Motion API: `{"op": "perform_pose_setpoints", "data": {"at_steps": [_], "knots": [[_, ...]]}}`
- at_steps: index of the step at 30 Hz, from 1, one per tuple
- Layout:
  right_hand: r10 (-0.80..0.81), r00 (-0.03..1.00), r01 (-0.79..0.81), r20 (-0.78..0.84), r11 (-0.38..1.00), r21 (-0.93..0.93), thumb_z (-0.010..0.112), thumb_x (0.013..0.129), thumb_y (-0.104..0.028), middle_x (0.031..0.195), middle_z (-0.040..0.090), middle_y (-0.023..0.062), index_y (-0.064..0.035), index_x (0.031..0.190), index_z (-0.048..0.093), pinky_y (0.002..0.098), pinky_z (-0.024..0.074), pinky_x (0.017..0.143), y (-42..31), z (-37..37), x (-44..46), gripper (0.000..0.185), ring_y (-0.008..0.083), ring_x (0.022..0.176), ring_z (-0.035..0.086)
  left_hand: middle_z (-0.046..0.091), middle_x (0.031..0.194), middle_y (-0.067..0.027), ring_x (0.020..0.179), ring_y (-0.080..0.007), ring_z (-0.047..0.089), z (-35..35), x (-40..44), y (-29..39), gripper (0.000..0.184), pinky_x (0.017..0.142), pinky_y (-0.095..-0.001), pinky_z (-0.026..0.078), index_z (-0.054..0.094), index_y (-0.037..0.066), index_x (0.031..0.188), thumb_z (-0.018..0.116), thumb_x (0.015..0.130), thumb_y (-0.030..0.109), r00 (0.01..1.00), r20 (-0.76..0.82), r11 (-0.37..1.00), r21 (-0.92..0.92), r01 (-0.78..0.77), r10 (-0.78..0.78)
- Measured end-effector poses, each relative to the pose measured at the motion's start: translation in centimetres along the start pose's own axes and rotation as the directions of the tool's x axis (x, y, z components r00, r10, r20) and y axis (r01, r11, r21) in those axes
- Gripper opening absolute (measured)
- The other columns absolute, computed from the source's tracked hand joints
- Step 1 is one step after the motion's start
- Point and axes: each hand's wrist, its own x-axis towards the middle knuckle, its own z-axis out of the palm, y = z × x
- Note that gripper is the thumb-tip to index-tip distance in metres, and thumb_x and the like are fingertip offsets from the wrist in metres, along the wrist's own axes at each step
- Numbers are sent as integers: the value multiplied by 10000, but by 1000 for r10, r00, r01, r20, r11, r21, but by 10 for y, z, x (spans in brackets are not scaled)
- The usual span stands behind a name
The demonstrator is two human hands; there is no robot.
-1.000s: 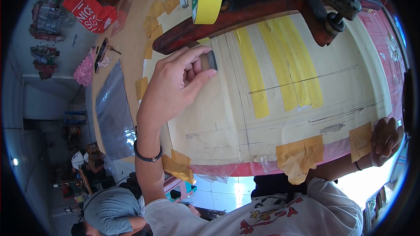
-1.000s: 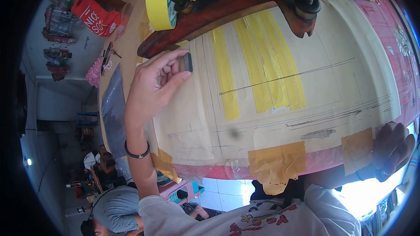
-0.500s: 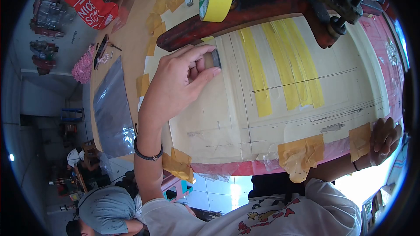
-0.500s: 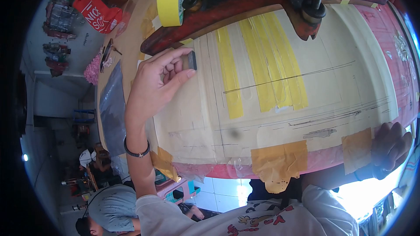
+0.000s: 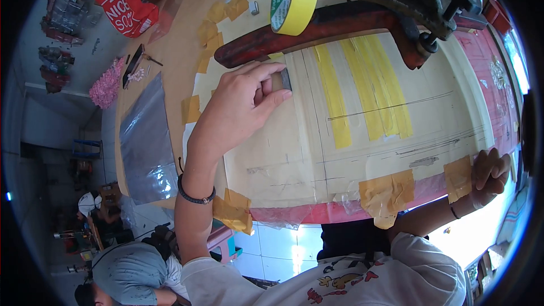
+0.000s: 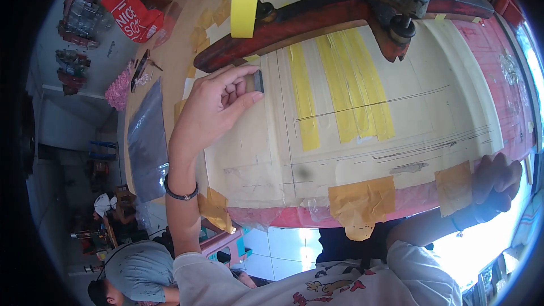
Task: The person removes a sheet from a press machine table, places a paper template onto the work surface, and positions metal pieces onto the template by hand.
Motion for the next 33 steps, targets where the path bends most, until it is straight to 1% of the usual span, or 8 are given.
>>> {"op": "perform_pose_setpoints", "data": {"at_steps": [4,9,11,14,18,21,26,33], "knots": [[35,999,-34,5,993,-113,688,841,-448,645,428,-27,-101,884,499,177,280,459,-3,0,5,398,40,511,325,444,690,2,578,-68,386,1,-1,-3,372,529,-240,366,601,-21,1183,709,841,74,1000,3,1000,-18,-18,18],[157,978,-157,140,988,-9,482,970,-129,634,427,36,-71,850,433,230,307,437,-23,-5,15,143,119,497,366,435,648,-3,564,-71,399,3,-4,-4,358,524,-247,367,590,-36,1164,697,845,86,998,-2,997,-35,-63,63],[48,884,-101,465,991,88,624,905,-312,605,523,-27,-118,908,487,187,290,433,-37,-12,28,238,59,470,396,431,632,-2,556,-71,399,2,-2,-9,345,520,-248,365,592,-26,1153,695,847,96,996,-15,995,-18,-93,93],[45,819,-132,572,985,111,707,871,-391,577,594,-60,-152,939,527,187,298,415,-49,31,41,307,31,447,440,432,606,7,541,-67,395,3,-6,-6,305,509,-250,359,608,2,1114,699,846,116,986,-53,987,24,-159,160],[349,778,-210,523,928,-308,563,938,-493,766,508,38,-50,1038,480,222,382,491,-25,154,62,461,90,616,460,480,581,23,519,-44,407,-11,-11,8,189,486,-237,352,667,38,945,752,808,138,963,-28,964,-11,-267,267],[546,635,-455,547,836,-307,433,1025,-342,974,561,33,-28,1256,501,232,417,739,16,190,68,396,87,816,494,528,587,37,513,-19,440,-15,-16,7,166,478,-212,354,686,63,826,816,743,125,944,30,923,-223,-315,329],[681,644,-622,350,732,-280,355,1029,-466,1014,566,74,-4,1269,479,279,435,890,65,209,70,535,172,1009,549,536,575,65,546,2,481,-17,-19,13,250,511,-172,375,722,87,838,882,667,175,932,159,868,-442,-228,326],[724,600,-716,341,676,-174,343,1005,-551,1081,535,73,-17,1279,453,293,378,971,83,197,65,610,173,1075,512,582,638,-15,524,-98,526,14,-16,28,489,515,-232,441,709,74,1080,877,632,175,865,44,862,-122,-491,499]]}}
